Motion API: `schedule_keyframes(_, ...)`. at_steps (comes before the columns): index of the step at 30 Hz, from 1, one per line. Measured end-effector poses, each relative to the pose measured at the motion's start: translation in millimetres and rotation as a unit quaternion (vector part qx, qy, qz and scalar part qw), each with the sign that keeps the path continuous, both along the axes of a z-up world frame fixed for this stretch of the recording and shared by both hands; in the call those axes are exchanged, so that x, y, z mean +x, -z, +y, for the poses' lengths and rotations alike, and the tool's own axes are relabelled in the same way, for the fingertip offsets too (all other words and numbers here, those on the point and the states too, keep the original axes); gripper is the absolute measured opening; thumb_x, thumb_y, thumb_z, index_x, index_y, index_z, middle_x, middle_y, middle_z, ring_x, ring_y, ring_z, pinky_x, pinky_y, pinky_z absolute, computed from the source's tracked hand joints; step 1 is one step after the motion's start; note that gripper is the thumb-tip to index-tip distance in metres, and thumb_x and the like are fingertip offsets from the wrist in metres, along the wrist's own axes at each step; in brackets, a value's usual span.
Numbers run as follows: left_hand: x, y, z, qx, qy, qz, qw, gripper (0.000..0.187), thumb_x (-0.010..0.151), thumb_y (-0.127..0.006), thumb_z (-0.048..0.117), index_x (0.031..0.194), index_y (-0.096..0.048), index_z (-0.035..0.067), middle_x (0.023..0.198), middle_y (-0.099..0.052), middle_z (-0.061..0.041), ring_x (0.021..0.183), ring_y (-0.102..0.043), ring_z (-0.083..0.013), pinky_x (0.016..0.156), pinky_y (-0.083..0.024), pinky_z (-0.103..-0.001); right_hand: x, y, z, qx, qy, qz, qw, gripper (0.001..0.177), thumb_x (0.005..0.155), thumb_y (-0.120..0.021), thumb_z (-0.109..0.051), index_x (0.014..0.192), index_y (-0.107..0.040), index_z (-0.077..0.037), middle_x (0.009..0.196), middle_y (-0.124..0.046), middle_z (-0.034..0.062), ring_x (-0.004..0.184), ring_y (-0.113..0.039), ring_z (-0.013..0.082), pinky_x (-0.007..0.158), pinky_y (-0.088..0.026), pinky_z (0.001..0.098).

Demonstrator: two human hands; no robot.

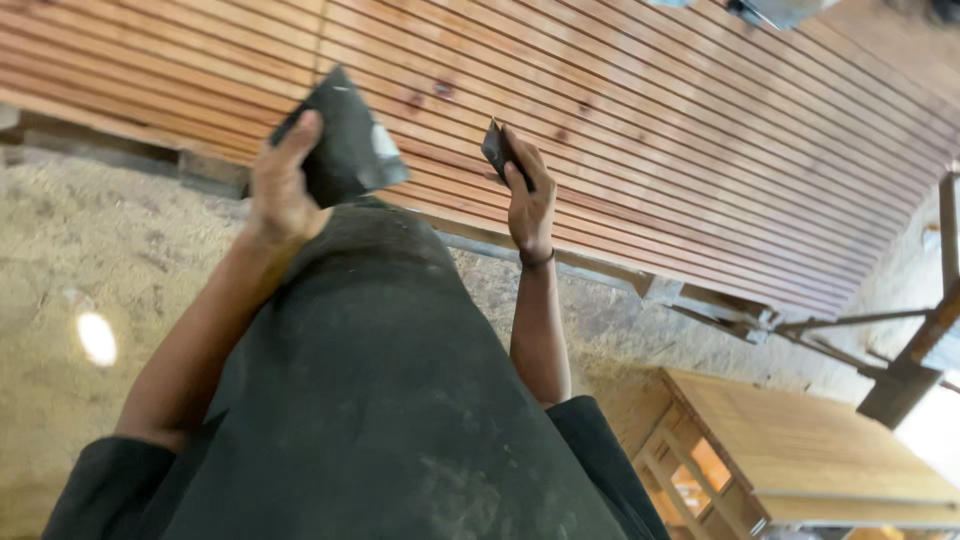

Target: The person sands a wooden slatted surface using a sanding block held in the right hand. They move the block back and forth along the grain of the wood planks. Another person is visible in the background performing a similar task.

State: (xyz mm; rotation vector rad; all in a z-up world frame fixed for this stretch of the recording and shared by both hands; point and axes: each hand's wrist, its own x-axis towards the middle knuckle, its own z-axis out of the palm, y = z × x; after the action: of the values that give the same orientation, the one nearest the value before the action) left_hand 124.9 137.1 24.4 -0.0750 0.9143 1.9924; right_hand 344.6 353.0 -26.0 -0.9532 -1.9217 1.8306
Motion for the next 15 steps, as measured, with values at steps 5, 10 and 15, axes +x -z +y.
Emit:
schedule_keyframes(5, 11, 3, -3, -0.052, 0.019, -0.096, 0.994, 0.034, 0.098, -0.072, 0.027, 0.117, -0.063, 0.001, 0.102, -0.068, -0.009, 0.089, -0.072, -0.0207, 0.077, -0.066, -0.037, -44, -88, -77, 0.095, -0.050, 0.100, 0.989, 0.040, 0.106, -0.042, 0.010, 0.143, -0.057, 0.005, 0.141, -0.058, 0.0153, 0.125, -0.066, 0.0236, 0.109, -0.056, 0.0347)
schedule_keyframes(10, -6, 0, -33, -0.030, -0.057, -0.125, 0.990, 0.022, 0.101, -0.069, 0.019, 0.111, -0.067, -0.001, 0.099, -0.072, -0.011, 0.084, -0.073, -0.0191, 0.073, -0.063, -0.034, -88, -122, -123, 0.266, -0.112, 0.095, 0.953, 0.041, 0.096, -0.050, 0.017, 0.131, -0.067, 0.004, 0.140, -0.059, 0.0172, 0.135, -0.058, 0.0317, 0.114, -0.050, 0.0373)
schedule_keyframes(15, -49, -1, -94, 0.011, -0.119, -0.082, 0.989, 0.020, 0.107, -0.066, 0.014, 0.116, -0.066, -0.004, 0.102, -0.072, -0.014, 0.086, -0.076, -0.0222, 0.078, -0.065, -0.035, -129, -121, -163, 0.379, -0.156, 0.054, 0.910, 0.041, 0.091, -0.057, 0.015, 0.127, -0.070, 0.001, 0.134, -0.062, 0.0164, 0.133, -0.059, 0.0339, 0.117, -0.050, 0.0436)
